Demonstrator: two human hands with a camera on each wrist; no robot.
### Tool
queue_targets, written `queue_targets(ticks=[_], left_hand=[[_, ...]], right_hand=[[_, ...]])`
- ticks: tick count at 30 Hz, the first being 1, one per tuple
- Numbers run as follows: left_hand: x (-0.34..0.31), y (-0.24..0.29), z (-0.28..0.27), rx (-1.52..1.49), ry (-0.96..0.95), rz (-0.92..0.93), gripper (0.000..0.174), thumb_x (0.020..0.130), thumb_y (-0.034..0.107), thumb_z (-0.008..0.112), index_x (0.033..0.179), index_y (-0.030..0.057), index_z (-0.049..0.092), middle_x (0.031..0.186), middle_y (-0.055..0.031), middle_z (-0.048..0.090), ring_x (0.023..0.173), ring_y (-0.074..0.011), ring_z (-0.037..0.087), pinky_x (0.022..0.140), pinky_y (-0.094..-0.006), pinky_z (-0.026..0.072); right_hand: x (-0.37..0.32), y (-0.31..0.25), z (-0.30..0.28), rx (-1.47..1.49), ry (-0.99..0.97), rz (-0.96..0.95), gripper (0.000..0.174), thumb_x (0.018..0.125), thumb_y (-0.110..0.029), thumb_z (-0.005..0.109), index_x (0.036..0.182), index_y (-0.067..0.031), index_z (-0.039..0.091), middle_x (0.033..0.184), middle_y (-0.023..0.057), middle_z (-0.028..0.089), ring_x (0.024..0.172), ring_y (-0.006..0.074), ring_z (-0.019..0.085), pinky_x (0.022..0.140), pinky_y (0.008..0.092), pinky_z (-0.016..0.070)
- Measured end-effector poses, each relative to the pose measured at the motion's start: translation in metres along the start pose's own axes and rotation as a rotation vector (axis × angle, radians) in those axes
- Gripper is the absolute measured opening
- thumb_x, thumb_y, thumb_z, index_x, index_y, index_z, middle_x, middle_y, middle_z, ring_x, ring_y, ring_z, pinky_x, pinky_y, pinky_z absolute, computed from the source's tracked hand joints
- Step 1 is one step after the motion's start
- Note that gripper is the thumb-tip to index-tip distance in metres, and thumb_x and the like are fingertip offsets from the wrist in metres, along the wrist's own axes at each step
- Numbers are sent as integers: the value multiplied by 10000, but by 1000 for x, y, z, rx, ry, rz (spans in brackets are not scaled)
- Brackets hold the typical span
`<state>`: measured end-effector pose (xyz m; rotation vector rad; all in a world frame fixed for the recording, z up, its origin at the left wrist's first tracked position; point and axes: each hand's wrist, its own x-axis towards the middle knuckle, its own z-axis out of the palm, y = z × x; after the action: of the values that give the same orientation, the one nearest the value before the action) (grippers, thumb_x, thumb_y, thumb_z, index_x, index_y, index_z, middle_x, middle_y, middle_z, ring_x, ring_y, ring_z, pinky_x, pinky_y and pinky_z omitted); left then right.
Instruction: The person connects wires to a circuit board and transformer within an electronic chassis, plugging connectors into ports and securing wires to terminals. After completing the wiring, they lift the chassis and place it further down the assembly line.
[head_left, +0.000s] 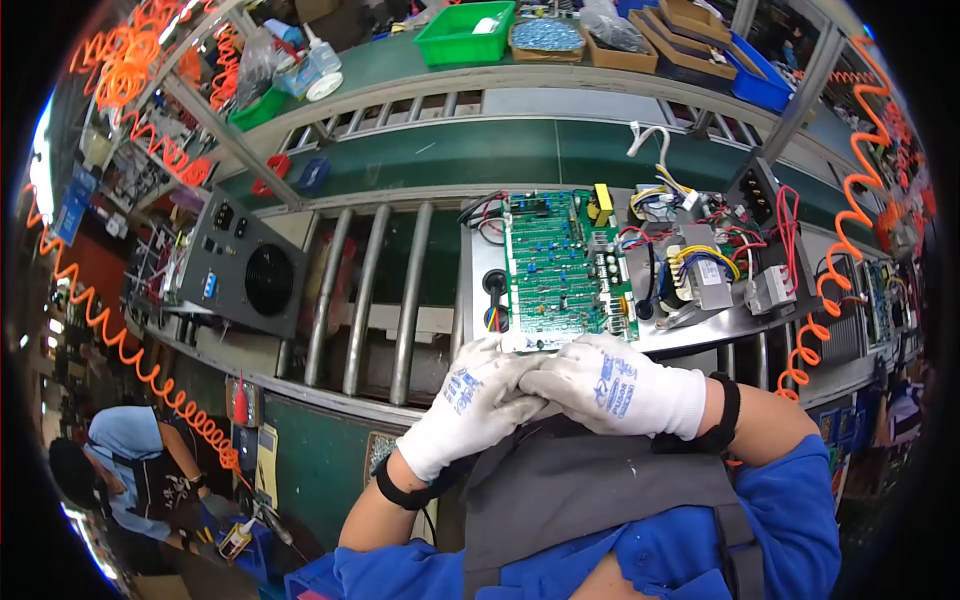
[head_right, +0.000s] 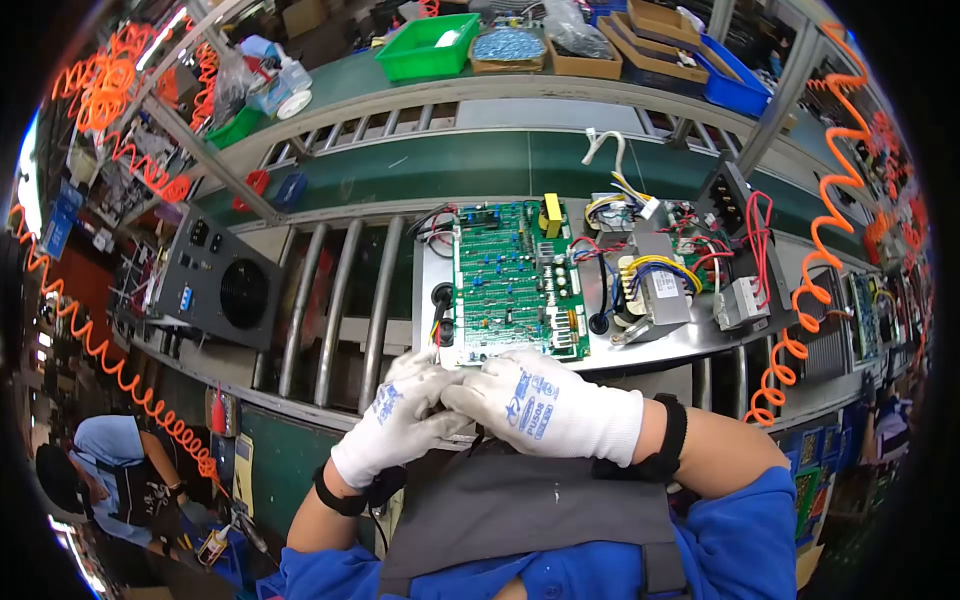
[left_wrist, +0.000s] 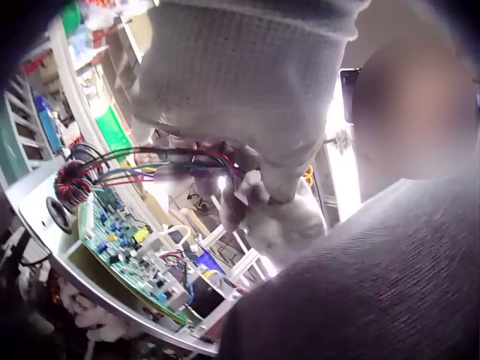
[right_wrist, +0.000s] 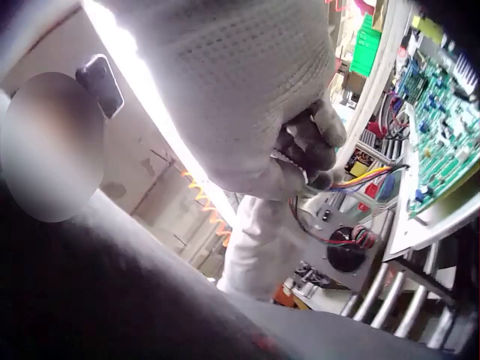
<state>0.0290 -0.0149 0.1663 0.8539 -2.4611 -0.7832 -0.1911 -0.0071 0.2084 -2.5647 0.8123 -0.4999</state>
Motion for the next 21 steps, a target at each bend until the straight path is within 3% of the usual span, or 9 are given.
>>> queue_targets(ticks=[4, 6, 8, 12, 15, 16, 17, 19, 21], left_hand=[[10, -17, 2, -642, -302, -192, 444, 953, 297, 565, 1293, 12, 549, 1145, -143, 592, 1131, -261, 501, 1016, -411, 349], [12, -18, 4, -552, -249, -182, 424, 974, 302, 553, 1276, 4, 563, 1081, -83, 571, 1001, -182, 491, 934, -338, 383], [22, -7, -4, -920, -247, -460, 410, 987, 318, 559, 1239, -4, 581, 984, 19, 578, 860, -74, 514, 771, -256, 433], [45, 9, -6, -327, -233, -762, 249, 944, 200, 583, 1065, -9, 644, 758, 25, 595, 687, -41, 549, 607, -241, 440], [47, -18, -6, 31, -74, -838, 235, 903, 212, 602, 969, -5, 663, 640, -46, 595, 616, -88, 607, 558, -281, 452], [54, -16, -6, 238, -124, -756, 267, 874, 254, 618, 910, -5, 672, 646, -110, 617, 636, -179, 651, 604, -331, 480], [60, -15, -5, 248, -136, -769, 267, 874, 254, 618, 910, -5, 672, 646, -110, 617, 636, -179, 651, 604, -331, 480], [72, -14, -3, 299, -193, -808, 281, 860, 272, 614, 883, -1, 674, 672, -152, 630, 668, -250, 665, 655, -368, 492], [81, -8, -5, 315, -225, -822, 262, 862, 268, 605, 888, 19, 683, 666, -153, 629, 670, -272, 662, 663, -372, 492]], right_hand=[[-12, 22, 9, -170, 164, -171, 151, 773, -188, 649, 890, -105, 604, 911, 60, 642, 830, 230, 635, 721, 363, 501], [-17, 34, 13, -256, 300, -260, 175, 755, -224, 706, 851, -113, 611, 949, 37, 641, 840, 201, 633, 738, 343, 507], [-22, 38, 15, -275, 298, -269, 175, 731, -197, 691, 849, -99, 607, 972, 47, 645, 864, 201, 643, 753, 341, 516], [-62, 35, -19, -118, 339, -89, 174, 740, -133, 635, 897, -63, 607, 958, 98, 641, 863, 266, 639, 763, 387, 508], [-143, 31, -69, -358, 689, 149, 348, 659, 19, 652, 1004, -23, 635, 1063, 138, 657, 931, 294, 639, 770, 387, 503], [-176, 22, -88, -288, 738, 334, 350, 685, 68, 633, 1026, -8, 625, 1106, 159, 650, 1005, 249, 627, 813, 361, 501], [-219, 28, -87, -92, 1017, 414, 318, 787, 88, 592, 1094, 8, 617, 1184, 162, 626, 1088, 221, 598, 909, 339, 484], [-311, 23, -103, -471, 1059, 885, 294, 966, 1, 475, 1247, 30, 557, 1283, 151, 571, 1165, 202, 555, 1012, 320, 436], [-337, 6, -126, -643, 1162, 755, 293, 985, -215, 573, 1154, 14, 644, 1180, 204, 655, 959, 287, 634, 917, 346, 473]])
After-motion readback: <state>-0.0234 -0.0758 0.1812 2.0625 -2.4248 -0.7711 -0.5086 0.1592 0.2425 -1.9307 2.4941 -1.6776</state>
